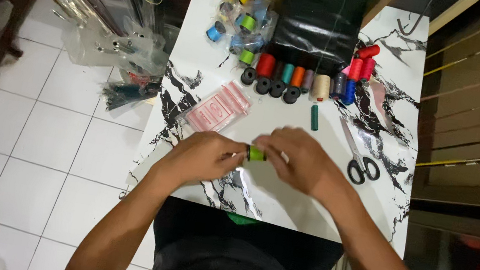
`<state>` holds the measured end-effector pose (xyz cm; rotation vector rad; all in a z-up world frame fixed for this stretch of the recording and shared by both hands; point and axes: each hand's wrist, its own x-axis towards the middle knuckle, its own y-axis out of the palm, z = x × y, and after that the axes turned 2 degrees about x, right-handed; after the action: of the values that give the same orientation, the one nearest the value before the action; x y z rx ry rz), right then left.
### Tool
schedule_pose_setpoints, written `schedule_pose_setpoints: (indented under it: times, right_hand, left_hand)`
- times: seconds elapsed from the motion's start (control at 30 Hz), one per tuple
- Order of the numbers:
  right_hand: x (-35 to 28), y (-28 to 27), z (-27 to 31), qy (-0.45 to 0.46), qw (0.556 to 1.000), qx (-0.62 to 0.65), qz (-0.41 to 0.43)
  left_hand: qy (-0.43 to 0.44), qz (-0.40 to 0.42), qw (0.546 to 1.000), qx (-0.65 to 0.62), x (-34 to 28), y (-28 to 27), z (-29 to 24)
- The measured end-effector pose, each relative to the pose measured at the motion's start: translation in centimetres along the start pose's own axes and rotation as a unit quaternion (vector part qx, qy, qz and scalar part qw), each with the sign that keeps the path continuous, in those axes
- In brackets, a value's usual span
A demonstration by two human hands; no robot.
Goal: The person winds green thread from a spool onto a small bobbin using a manual winding device. They hold the bobbin and spool while the thread is wound, with various other spools and tools visible on the table.
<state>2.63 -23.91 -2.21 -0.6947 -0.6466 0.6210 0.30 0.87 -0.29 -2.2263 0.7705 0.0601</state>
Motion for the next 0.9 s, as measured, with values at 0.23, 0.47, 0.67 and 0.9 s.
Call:
schedule_pose_setpoints:
  times: [0.23, 0.47, 0.67, 0.9]
  right_hand:
    - [-2.3, 3.7, -4.4, 0.070, 0.992, 0.061, 0.087]
    - [-3.3, 4.6, 1.0, 0.045, 0.981, -0.110, 0.155]
    - [-1.5, 0.3, 3.4, 0.069, 0.989, -0.024, 0.132]
    - [0.1, -0.4, -0.2, 0.061, 0.998, 0.001, -0.020]
  left_hand:
    - [0.003, -0.016, 0.999, -0.037, -1.9, -1.5, -2.2]
    - [-0.011, -0.045, 0.997, 0.054, -1.1, -1.0, -1.3]
    - [-0.045, -0.042, 0.995, 0.085, -1.0, 0.0, -1.1]
    - [0.030, -0.083, 0.996, 0.006, -2.4, 0.1, -3.9]
